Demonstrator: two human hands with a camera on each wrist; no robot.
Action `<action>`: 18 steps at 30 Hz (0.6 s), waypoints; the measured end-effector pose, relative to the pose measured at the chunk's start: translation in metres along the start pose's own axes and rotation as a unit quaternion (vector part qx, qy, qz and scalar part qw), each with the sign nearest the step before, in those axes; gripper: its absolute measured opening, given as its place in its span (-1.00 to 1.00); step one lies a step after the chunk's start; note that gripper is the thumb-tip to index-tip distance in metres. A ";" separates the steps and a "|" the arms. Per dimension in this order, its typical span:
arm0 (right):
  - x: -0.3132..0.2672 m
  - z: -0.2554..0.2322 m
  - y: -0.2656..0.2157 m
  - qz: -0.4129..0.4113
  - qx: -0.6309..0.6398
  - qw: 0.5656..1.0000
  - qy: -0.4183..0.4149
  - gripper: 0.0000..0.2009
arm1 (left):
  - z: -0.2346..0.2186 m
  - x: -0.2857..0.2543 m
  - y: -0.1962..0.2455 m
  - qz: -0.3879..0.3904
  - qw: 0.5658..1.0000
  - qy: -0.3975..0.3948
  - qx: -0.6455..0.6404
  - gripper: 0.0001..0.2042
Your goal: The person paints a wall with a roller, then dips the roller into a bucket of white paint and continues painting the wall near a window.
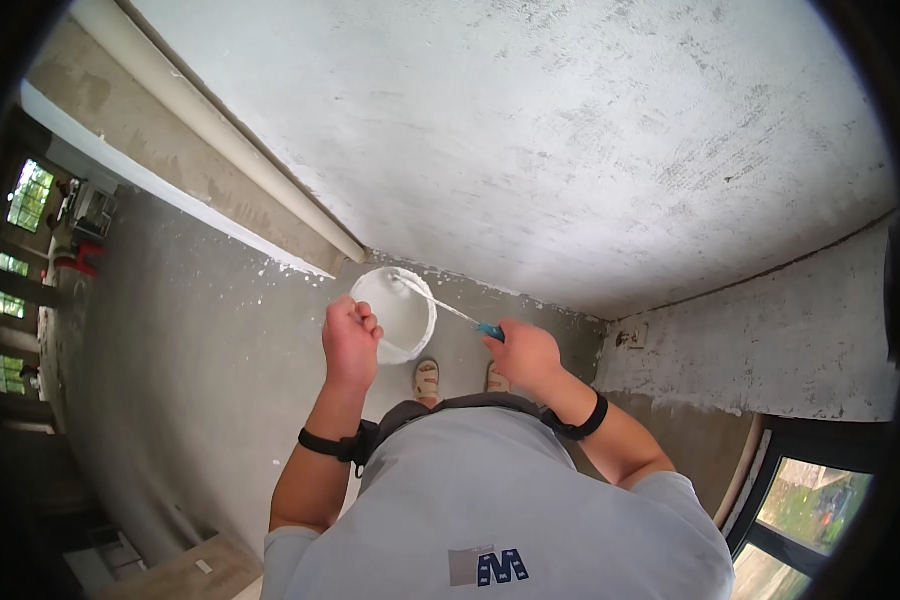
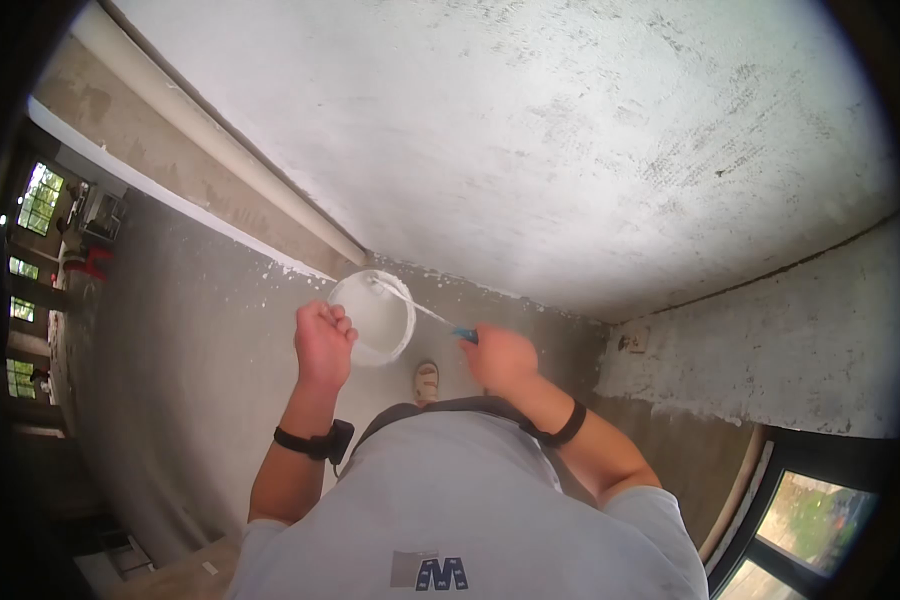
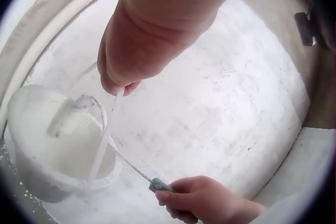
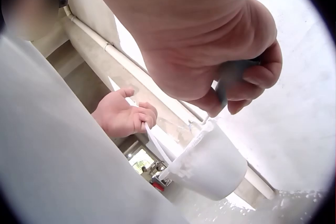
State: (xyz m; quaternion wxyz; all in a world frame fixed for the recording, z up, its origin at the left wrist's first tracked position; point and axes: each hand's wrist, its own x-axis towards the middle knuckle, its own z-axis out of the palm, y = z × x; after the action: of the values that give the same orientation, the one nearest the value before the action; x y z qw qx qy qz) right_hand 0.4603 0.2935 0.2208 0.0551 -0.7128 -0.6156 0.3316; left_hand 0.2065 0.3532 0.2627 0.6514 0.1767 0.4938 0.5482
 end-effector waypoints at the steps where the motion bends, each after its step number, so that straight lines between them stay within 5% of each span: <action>1: -0.002 -0.003 0.002 0.001 0.003 1.000 0.007 -0.70 | 0.003 0.001 -0.003 -0.001 1.000 -0.001 0.001 -0.84; 8: -0.010 0.006 0.014 -0.008 0.024 0.997 0.067 -0.72 | 0.023 0.004 -0.013 0.067 0.994 -0.013 0.090 -0.90; 18: 0.002 0.005 -0.007 -0.022 0.028 0.999 0.040 -0.71 | 0.037 0.001 -0.006 0.003 0.997 -0.040 0.066 -0.87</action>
State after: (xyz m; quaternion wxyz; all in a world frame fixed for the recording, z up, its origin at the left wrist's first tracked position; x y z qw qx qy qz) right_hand 0.4518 0.2950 0.2196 0.1070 -0.7101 -0.6189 0.3183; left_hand 0.2407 0.3642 0.2746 0.6557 0.2427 0.5018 0.5092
